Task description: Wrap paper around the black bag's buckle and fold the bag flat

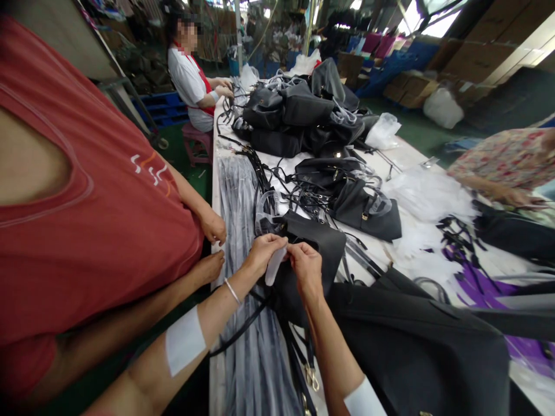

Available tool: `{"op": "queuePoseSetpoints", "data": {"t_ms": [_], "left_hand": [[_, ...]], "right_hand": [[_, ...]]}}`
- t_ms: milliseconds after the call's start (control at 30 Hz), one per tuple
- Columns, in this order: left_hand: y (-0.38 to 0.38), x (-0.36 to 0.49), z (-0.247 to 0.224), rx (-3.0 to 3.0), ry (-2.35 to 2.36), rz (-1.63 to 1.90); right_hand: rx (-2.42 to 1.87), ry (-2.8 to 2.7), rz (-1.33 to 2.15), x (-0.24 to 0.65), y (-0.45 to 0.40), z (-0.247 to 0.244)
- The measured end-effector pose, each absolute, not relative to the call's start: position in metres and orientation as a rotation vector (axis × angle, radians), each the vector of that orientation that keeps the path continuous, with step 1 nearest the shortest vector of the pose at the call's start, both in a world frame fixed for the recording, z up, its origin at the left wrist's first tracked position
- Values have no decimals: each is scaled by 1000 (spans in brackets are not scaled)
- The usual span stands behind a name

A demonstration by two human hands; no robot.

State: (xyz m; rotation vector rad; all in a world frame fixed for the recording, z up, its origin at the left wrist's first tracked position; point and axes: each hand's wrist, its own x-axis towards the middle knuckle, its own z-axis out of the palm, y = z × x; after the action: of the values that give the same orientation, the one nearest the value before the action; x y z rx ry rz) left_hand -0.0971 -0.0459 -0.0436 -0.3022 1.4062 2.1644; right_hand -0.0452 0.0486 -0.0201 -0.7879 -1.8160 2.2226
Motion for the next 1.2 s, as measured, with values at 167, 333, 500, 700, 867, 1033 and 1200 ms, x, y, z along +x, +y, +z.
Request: {"op": "queuePoseSetpoints", "data": {"t_ms": [167,333,500,700,867,1033,1200], "left_hand": [[-59,-115,-42,-120,1349,2138],[-105,-82,-61,208,1511,2029],[-99,-36,-92,370,1434,1814],[-79,-9,-72,150,1209,1942],[-81,-1,-61,-277,977,2098],[-89,-5,-47,-280,198,2023],[-86,6,-30,-162,61,2003]], "right_hand": [[-814,-1691,2356,-54,62,-19],[-761,-1524,2664,-61,85,-11],[-746,-1421,2786,-57,87,-9],[-770,-1372,2757,-47,86,-13],[-993,-1560,2541,-24,96,-21],[-776,-1380,2977,2,84,-30],[-698,-948,3215,-3,46,-23]]}}
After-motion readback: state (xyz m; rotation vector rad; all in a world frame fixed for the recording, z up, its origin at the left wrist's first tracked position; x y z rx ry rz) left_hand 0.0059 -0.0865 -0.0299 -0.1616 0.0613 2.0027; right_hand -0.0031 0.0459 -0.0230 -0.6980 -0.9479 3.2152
